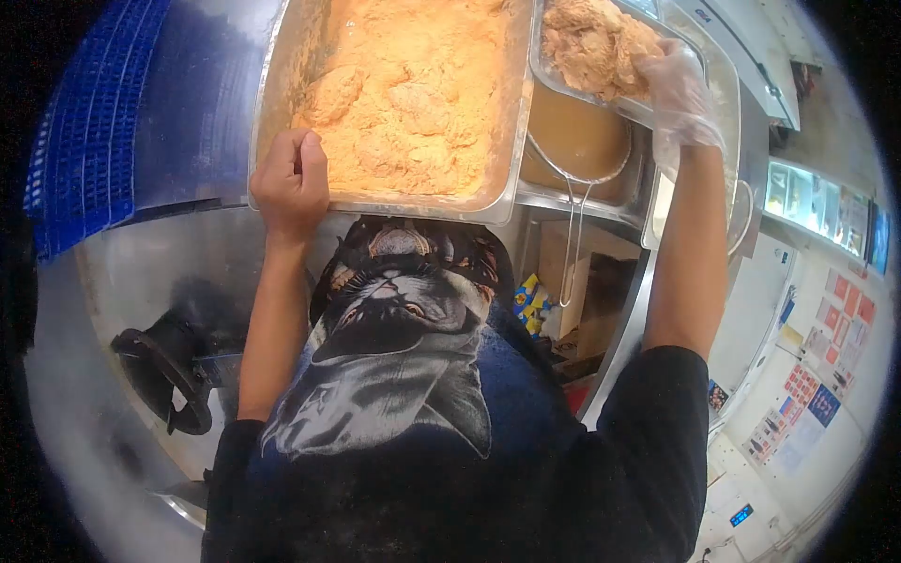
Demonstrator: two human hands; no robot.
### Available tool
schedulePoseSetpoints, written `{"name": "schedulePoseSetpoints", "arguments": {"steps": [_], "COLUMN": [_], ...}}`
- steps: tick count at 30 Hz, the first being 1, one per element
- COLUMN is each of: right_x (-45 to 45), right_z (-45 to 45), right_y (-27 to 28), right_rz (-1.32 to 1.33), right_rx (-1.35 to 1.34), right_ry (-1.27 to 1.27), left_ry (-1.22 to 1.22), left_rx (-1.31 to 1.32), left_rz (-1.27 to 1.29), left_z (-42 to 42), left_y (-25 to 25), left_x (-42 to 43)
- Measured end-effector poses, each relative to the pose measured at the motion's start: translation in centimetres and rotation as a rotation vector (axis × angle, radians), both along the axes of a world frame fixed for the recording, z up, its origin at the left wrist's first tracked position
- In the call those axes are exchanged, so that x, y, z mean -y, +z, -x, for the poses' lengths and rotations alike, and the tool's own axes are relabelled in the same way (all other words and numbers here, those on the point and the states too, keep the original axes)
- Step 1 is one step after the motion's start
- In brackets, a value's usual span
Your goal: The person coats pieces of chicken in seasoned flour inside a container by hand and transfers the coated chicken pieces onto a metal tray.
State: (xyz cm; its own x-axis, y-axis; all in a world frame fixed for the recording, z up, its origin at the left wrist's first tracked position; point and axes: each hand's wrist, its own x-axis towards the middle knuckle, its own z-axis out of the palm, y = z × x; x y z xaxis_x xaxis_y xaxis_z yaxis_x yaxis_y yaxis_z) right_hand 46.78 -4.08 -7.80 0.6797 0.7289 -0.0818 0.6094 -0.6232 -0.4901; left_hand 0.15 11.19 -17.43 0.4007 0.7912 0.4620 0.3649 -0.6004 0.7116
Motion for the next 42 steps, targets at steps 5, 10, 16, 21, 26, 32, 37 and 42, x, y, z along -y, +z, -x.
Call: {"name": "schedulePoseSetpoints", "arguments": {"steps": [5,10,16,21,26,32,37,42], "right_x": [-0.7,0.6,2.6,4.6,5.1,5.5,0.8,-1.2], "right_z": [3.8,3.0,1.9,3.1,4.7,-0.5,5.0,3.6], "right_y": [1.9,1.6,-0.3,1.7,4.8,1.6,4.3,4.1], "right_rz": [-0.061,-0.330,-0.213,-0.295,-0.435,-0.404,-0.130,-0.329], "right_rx": [0.167,-0.237,-0.090,-0.062,-0.329,-0.142,0.242,0.247], "right_ry": [-0.030,-0.261,-0.242,-0.203,-0.282,-0.227,-0.289,0.062], "left_ry": [0.002,0.004,-0.011,-0.028,-0.032,-0.035,-0.031,-0.033], "left_rx": [0.020,0.039,0.005,0.013,0.029,0.018,0.019,0.014], "left_rz": [0.009,0.008,-0.005,0.012,0.044,0.054,0.026,0.040], "left_z": [0.2,0.1,0.3,0.2,0.1,0.3,0.3,0.0], "left_y": [-0.3,-0.3,-0.2,-0.2,-0.2,-0.2,-0.4,-0.3], "left_x": [-0.1,-0.1,0.0,-0.1,0.0,0.0,-0.1,0.0]}}
